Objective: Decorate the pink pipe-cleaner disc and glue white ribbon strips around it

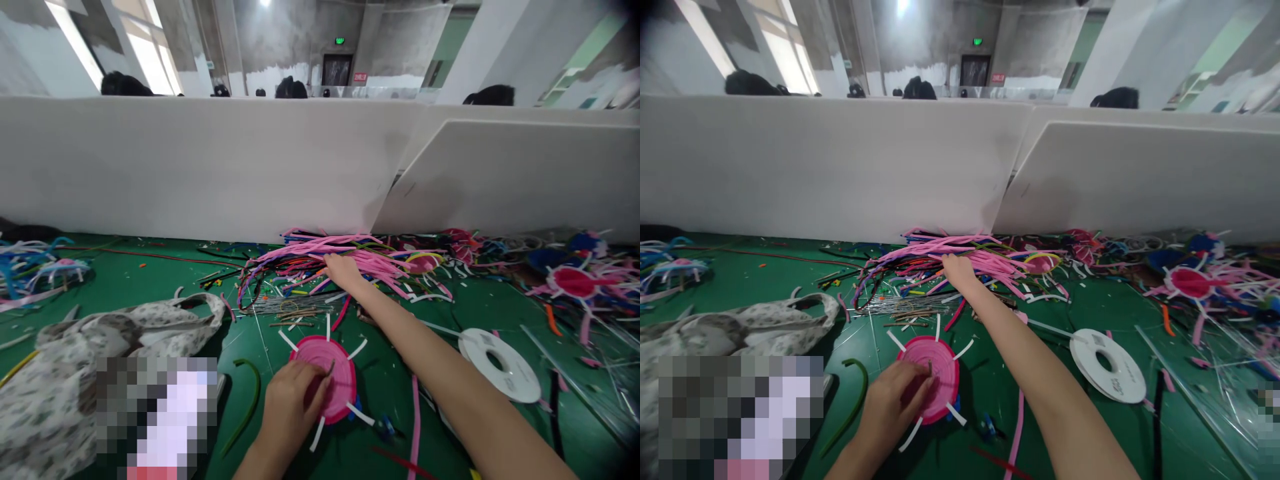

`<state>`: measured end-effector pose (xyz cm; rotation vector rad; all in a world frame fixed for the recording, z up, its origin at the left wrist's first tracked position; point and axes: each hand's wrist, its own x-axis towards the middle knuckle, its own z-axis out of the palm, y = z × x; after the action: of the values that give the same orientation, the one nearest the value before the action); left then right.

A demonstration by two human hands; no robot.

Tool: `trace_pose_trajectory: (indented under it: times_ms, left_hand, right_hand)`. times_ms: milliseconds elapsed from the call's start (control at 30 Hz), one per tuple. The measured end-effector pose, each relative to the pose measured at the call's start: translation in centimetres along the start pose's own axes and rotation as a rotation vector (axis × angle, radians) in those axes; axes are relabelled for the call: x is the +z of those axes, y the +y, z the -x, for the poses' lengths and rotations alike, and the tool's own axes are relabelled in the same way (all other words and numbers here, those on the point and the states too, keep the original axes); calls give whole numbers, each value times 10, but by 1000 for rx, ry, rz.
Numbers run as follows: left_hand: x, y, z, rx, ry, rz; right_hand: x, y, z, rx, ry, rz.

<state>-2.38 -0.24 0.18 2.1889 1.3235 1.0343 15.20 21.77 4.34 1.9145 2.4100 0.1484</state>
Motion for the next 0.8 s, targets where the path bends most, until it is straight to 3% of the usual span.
trace_pose_trajectory:
  times_ms: [333,500,667,800]
  left_hand:
    - [2,0,0,35,5,-56]
    - [3,1,1,54,19,-48]
    - [1,4,0,43,19,-62]
    - [-1,6,0,24,-5,-51]
  right_hand:
    - [-1,10,-15,-33,37,-69]
    - [-9,-10,-8,-126,208,-190]
    - [-54,-50,17,-249,539,-396]
    - [-112,-49,48,-336,806,-532]
